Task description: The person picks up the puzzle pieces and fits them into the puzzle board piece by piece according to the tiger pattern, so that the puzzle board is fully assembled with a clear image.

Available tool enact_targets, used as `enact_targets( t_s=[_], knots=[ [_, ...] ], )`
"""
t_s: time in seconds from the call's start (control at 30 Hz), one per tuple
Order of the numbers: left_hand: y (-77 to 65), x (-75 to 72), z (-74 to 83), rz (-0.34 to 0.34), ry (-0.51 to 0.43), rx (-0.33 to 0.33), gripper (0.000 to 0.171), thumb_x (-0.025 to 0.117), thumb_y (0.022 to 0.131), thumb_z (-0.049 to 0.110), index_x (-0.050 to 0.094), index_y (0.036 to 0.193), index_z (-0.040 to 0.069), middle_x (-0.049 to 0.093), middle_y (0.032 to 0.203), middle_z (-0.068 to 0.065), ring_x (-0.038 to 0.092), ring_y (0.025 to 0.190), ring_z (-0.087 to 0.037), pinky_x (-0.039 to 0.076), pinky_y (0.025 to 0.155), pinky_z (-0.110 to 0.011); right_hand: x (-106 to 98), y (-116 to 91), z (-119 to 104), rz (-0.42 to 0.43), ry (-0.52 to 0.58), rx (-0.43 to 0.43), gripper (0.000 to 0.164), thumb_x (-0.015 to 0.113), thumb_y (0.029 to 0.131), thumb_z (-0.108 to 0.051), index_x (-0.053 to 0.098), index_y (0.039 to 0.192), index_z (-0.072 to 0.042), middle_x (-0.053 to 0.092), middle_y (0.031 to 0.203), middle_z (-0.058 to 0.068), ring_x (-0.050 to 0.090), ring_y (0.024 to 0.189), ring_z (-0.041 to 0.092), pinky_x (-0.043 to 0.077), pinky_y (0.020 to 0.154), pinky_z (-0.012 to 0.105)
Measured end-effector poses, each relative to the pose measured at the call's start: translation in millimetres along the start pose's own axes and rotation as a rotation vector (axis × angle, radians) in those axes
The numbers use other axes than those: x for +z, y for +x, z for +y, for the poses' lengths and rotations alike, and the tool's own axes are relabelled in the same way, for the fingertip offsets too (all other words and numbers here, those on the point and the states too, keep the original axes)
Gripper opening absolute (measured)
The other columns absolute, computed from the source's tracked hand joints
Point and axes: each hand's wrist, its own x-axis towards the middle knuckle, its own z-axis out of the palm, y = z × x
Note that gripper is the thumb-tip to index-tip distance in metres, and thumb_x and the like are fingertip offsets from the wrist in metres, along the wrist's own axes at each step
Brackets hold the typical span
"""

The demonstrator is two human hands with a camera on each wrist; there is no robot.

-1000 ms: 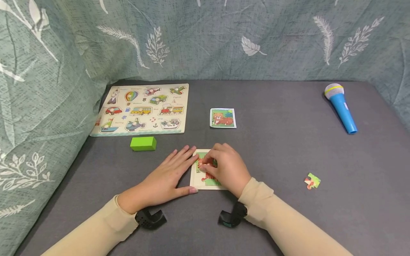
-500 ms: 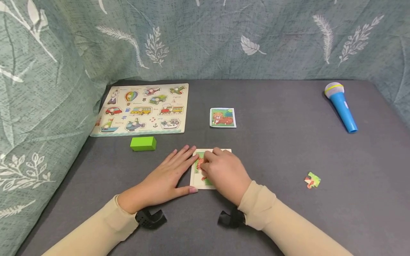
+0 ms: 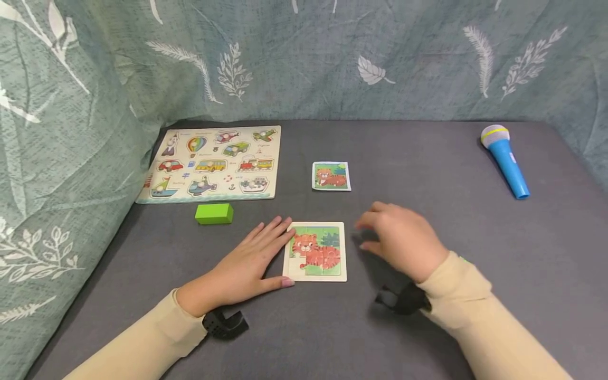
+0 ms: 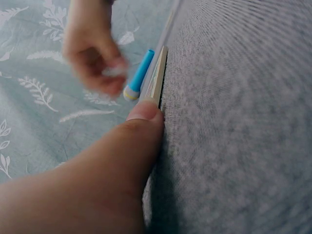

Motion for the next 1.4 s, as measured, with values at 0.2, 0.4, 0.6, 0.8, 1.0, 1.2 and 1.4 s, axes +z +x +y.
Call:
enact_targets(
  t_s=[0.2, 0.4, 0.6, 0.8, 1.0, 1.2, 1.4],
  knots=[
    [-2.5, 0.3, -0.2, 0.003, -0.002, -0.013, 0.092, 0.043, 0.087, 0.071, 0.017, 0.154, 0.012, 0.005, 0.160, -0.003, -0.001, 0.145, -0.018, 0.002, 0.116, -0.038, -23.8, -46.7, 78.1, -0.318, -0.093, 0.256, 0.059, 0.090, 0.057, -0.037, 0.064, 0.100, -0.006, 0.060, 0.089, 0.003, 0.059, 0.071, 0.020, 0.048, 0.056, 0.045],
    [-3.5, -0.3, -0.7, 0.008, -0.006, -0.013, 0.092, 0.042, 0.087, 0.071, 0.017, 0.154, 0.013, 0.005, 0.160, -0.003, -0.001, 0.145, -0.018, 0.001, 0.116, -0.038, -16.7, -80.9, 114.5, -0.377, 0.039, 0.349, 0.043, 0.087, 0.063, -0.038, 0.058, 0.080, -0.010, 0.054, 0.069, -0.007, 0.048, 0.061, 0.009, 0.041, 0.055, 0.029],
    [-4.2, -0.2, -1.1, 0.020, -0.009, -0.008, 0.092, 0.042, 0.087, 0.071, 0.017, 0.154, 0.012, 0.005, 0.160, -0.003, -0.001, 0.145, -0.018, 0.002, 0.116, -0.039, -9.1, -95.8, 109.0, -0.279, 0.138, 0.333, 0.025, 0.083, 0.072, -0.026, 0.060, 0.079, -0.017, 0.050, 0.065, -0.013, 0.042, 0.057, -0.001, 0.035, 0.052, 0.022],
    [-5.4, 0.1, -2.2, 0.016, -0.014, -0.007, 0.091, 0.043, 0.088, 0.070, 0.018, 0.154, 0.012, 0.004, 0.160, -0.003, -0.001, 0.145, -0.019, 0.002, 0.116, -0.040, -11.8, -79.0, 80.3, -0.257, 0.295, 0.168, 0.014, 0.073, 0.084, -0.014, 0.063, 0.087, -0.023, 0.052, 0.071, -0.013, 0.046, 0.061, -0.001, 0.039, 0.052, 0.021],
    [-4.4, -1.0, -1.5, 0.007, -0.014, -0.014, 0.090, 0.045, 0.088, 0.069, 0.017, 0.154, 0.013, 0.005, 0.160, -0.003, -0.001, 0.145, -0.018, 0.002, 0.116, -0.038, -5.0, -38.7, 31.2, -0.091, 0.388, 0.050, 0.015, 0.072, 0.086, -0.012, 0.064, 0.089, -0.025, 0.062, 0.079, -0.016, 0.055, 0.067, 0.003, 0.046, 0.058, 0.022],
    [0.7, 1.5, -0.2, 0.006, -0.002, 0.005, 0.091, 0.040, 0.088, 0.071, 0.016, 0.154, 0.014, 0.003, 0.160, -0.003, -0.003, 0.145, -0.018, 0.001, 0.116, -0.037, 6.9, -12.4, 3.3, -0.092, 0.402, 0.019, 0.018, 0.071, 0.087, -0.008, 0.069, 0.097, -0.022, 0.060, 0.079, -0.013, 0.048, 0.065, 0.006, 0.043, 0.057, 0.023],
    [0.4, 1.2, -0.1, -0.010, -0.004, -0.002, 0.091, 0.040, 0.087, 0.072, 0.015, 0.154, 0.015, 0.003, 0.160, -0.002, -0.004, 0.145, -0.018, 0.001, 0.116, -0.039, 17.6, 11.9, -26.3, -0.118, 0.582, 0.049, 0.022, 0.068, 0.088, -0.004, 0.056, 0.104, -0.013, 0.062, 0.082, -0.004, 0.060, 0.069, 0.010, 0.052, 0.059, 0.026]
  ],
)
